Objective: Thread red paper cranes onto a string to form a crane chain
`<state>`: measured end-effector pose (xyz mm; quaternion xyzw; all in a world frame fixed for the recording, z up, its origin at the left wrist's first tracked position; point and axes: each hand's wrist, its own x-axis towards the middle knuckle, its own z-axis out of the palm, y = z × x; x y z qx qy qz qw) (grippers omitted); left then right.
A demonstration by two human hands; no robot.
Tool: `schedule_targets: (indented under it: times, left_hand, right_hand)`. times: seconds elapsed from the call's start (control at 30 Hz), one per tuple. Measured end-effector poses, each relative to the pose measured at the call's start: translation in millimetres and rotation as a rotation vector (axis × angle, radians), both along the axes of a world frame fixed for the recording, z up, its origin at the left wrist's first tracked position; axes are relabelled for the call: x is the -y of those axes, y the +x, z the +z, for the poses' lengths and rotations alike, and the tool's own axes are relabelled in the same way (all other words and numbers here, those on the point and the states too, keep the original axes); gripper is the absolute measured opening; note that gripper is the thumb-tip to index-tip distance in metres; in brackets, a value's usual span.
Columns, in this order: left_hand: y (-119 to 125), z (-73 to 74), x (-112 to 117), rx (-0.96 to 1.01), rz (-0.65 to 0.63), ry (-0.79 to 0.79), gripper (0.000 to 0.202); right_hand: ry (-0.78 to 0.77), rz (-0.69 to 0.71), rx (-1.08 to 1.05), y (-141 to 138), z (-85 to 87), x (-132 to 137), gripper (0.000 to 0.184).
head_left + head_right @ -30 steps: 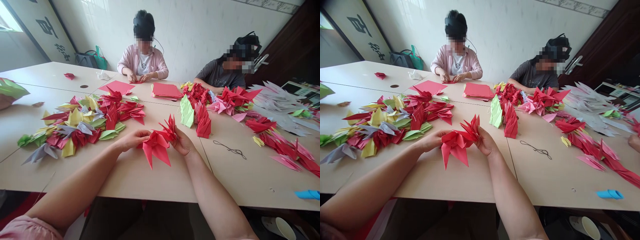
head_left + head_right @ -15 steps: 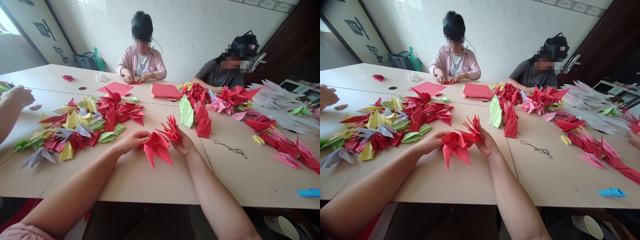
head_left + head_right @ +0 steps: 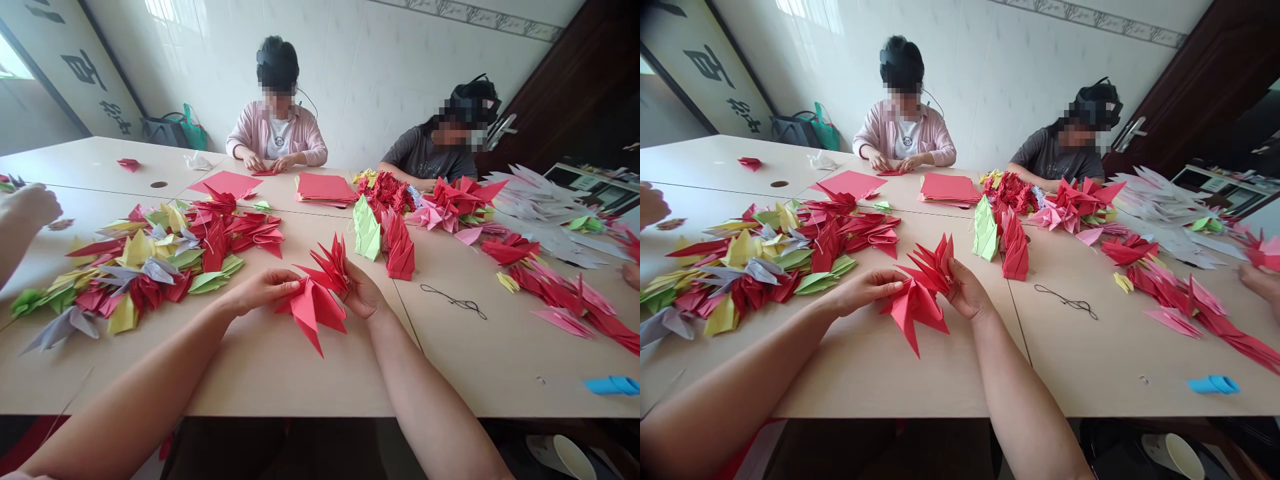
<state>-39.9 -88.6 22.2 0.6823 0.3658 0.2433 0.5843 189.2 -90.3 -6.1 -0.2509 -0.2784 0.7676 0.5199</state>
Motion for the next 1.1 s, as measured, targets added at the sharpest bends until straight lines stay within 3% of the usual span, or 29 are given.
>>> schedule_targets:
  times: [0.27,0.47,0.6,0.9,1.1]
  left_hand:
    - [8,-3.4,9,0.002,0.187,0.161,0.043]
    - [20,-2.6,20,0.015,0.247,0.286,0.029]
    - [24,0.7,25,0.072,0.281,0.235,0.028]
    - [17,-1.8,19,0.266,0.438,-0.036,0.029]
    - [15,-3.1,16,0.308,0.463,-0.101,0.029]
  right_hand:
    - [0.067,0.017,0.042,-3,2.8,4,0.028]
    - [0.115,0.025,0.119,-8,7.4,10,0.032]
    - [0.149,0.003,0.171,-9,9.3,11,0.034]
    - [0.201,-0.091,0.265,-8,6.9,11,0.024]
    - [0.258,-0.1,0.312,-9,8.0,13,0.025]
